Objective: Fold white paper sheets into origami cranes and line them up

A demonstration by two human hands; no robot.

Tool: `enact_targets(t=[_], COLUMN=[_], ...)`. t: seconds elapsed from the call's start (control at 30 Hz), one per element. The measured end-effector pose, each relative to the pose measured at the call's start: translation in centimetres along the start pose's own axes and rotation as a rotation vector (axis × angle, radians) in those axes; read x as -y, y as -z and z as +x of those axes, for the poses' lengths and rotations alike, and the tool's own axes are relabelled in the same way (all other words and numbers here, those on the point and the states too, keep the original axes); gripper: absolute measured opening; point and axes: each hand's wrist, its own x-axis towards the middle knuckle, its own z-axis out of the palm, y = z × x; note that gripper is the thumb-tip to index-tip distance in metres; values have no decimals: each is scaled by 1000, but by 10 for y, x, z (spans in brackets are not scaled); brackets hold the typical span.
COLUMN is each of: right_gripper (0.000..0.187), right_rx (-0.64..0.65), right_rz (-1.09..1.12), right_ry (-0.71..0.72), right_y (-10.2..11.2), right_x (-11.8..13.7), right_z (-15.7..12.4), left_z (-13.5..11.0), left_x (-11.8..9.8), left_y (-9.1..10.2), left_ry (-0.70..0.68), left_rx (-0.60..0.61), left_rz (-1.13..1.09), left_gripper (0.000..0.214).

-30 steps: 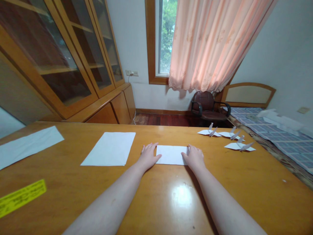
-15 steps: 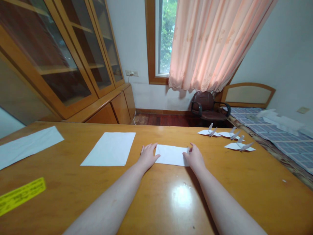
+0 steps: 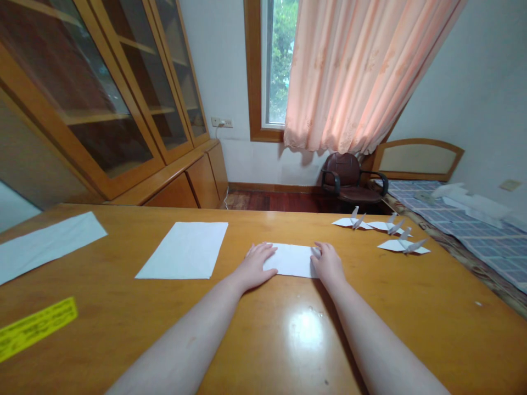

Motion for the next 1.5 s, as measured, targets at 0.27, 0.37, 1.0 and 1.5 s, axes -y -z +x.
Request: enact_targets(t=[0.27,0.37,1.0,1.5], right_gripper=[43,45,32,26], right_rx=[6,48,233,320], right_rz=[-1,80,273,144], right_ry=[-11,6,254,374], right_y=[4,-2,-6,-1], right_x=[4,1,10,9], right_z=[-2,0,-7,-5], left_z=[2,6,-2,-13], left_x=[3,5,0,-36], left_y=[-5,-7,0,4], left_ry=[-39,-19,-97,-502], left_rx=[72,13,96,195], left_rz=[124,163,-9,101], left_gripper=[44,30,36,58])
